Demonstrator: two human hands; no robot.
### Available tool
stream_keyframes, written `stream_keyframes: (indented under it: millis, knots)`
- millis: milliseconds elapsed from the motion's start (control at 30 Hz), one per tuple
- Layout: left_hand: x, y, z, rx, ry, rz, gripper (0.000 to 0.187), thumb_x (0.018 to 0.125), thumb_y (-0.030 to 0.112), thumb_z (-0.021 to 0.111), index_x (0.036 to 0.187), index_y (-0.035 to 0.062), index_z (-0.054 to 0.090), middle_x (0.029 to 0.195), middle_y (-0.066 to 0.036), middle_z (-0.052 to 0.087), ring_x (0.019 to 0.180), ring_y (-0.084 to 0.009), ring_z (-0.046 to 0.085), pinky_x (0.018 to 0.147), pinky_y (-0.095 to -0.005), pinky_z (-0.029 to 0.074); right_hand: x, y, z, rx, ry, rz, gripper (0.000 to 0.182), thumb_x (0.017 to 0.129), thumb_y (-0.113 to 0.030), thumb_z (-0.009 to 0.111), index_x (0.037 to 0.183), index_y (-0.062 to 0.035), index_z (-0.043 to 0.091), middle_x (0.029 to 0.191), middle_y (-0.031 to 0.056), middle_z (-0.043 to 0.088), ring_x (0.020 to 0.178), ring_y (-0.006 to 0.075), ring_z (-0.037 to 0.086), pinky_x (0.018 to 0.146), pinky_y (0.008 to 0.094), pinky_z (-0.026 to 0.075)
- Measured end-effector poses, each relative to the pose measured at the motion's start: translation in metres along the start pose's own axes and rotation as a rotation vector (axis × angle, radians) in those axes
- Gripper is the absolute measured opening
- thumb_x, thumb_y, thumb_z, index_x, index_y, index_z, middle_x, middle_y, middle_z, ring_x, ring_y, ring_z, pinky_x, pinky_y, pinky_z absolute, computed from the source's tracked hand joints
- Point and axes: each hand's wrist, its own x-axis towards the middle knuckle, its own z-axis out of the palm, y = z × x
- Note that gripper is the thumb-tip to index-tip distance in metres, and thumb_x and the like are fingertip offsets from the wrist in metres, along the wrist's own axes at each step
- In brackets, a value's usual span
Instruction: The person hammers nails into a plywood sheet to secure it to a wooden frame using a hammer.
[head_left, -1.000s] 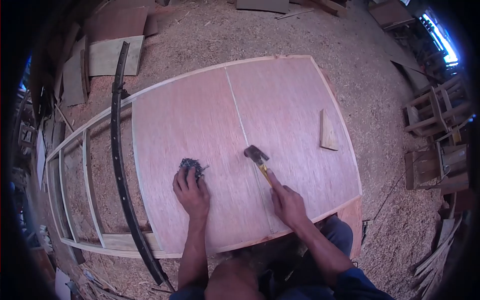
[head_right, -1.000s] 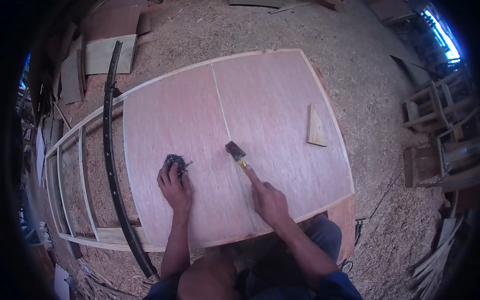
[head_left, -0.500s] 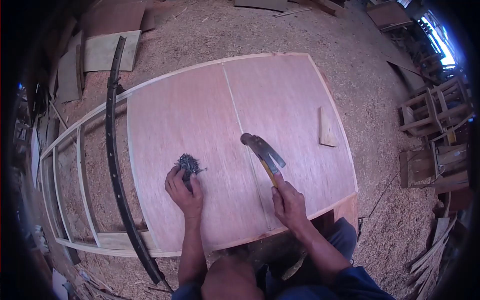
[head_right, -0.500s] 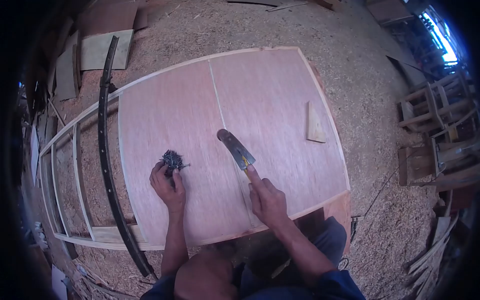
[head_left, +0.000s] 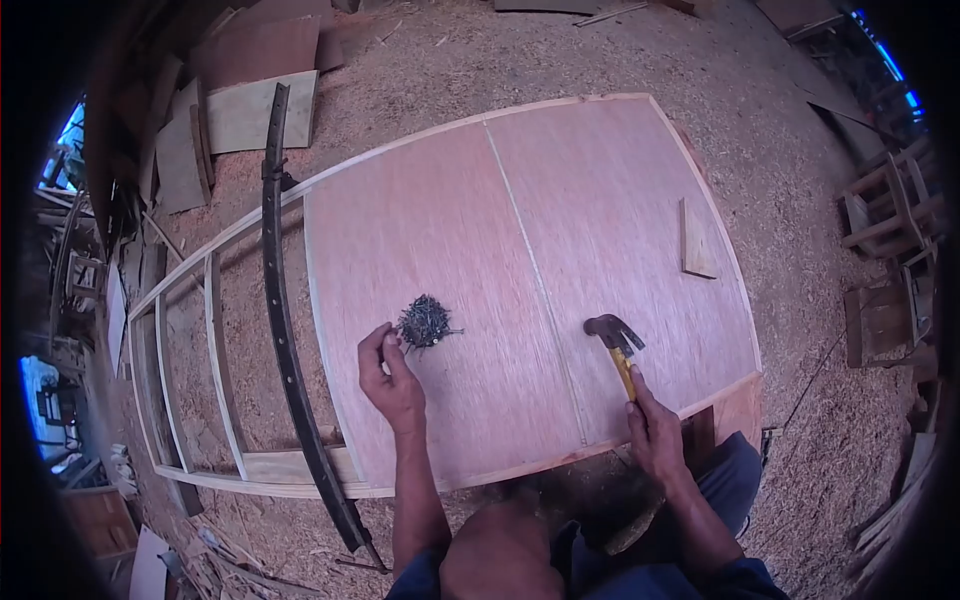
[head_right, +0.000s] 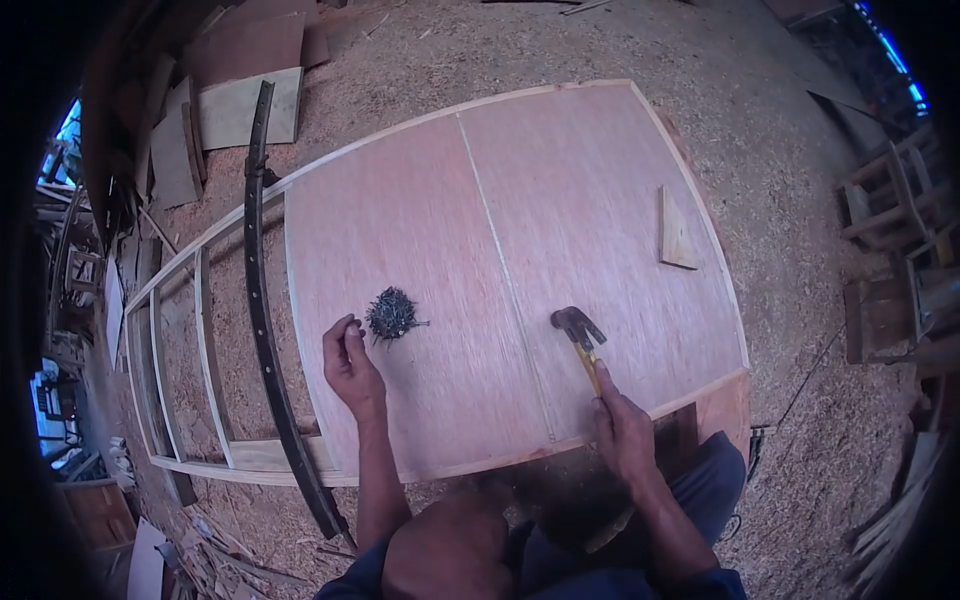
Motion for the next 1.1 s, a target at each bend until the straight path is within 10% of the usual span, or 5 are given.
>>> stream_keyframes:
  millis: [200, 533, 1100]
  knots:
    - [-0.027, 0.017, 0.001, -0.027, -0.145, -0.169, 0.033, 0.111, 0.003, 0.059, 0.143, -0.0013, 0.067, 0.111, -0.009, 0.072, 0.100, -0.0147, 0.066, 0.094, -0.0308, 0.054, -0.020, -0.001, -0.016, -0.042, 0.093, -0.166, 0.064, 0.106, -0.005, 0.069, 0.168, -0.0136, 0.055, 0.092, 0.0223, 0.071, 0.078, 0.0412, 0.074, 0.074, 0.0513, 0.059]
    - [-0.093, 0.017, 0.087, 0.040, -0.482, 0.063, 0.018, 0.099, 0.001, 0.076, 0.115, 0.0065, 0.083, 0.116, -0.011, 0.080, 0.099, -0.0301, 0.072, 0.095, -0.0404, 0.054, -0.025, 0.021, 0.012, -0.100, -0.012, -0.082, 0.066, 0.108, -0.010, 0.067, 0.171, -0.0181, 0.049, 0.101, 0.0271, 0.074, 0.089, 0.0480, 0.076, 0.079, 0.0544, 0.060]
    - [-0.108, 0.023, 0.107, 0.302, -0.594, 0.181, 0.016, 0.091, 0.015, 0.082, 0.106, 0.0146, 0.086, 0.145, 0.002, 0.072, 0.131, -0.0292, 0.059, 0.117, -0.0491, 0.037, -0.016, -0.023, -0.002, -0.221, -0.109, -0.215, 0.076, 0.100, -0.009, 0.076, 0.171, -0.0194, 0.051, 0.087, 0.0158, 0.066, 0.069, 0.0373, 0.070, 0.062, 0.0521, 0.058]
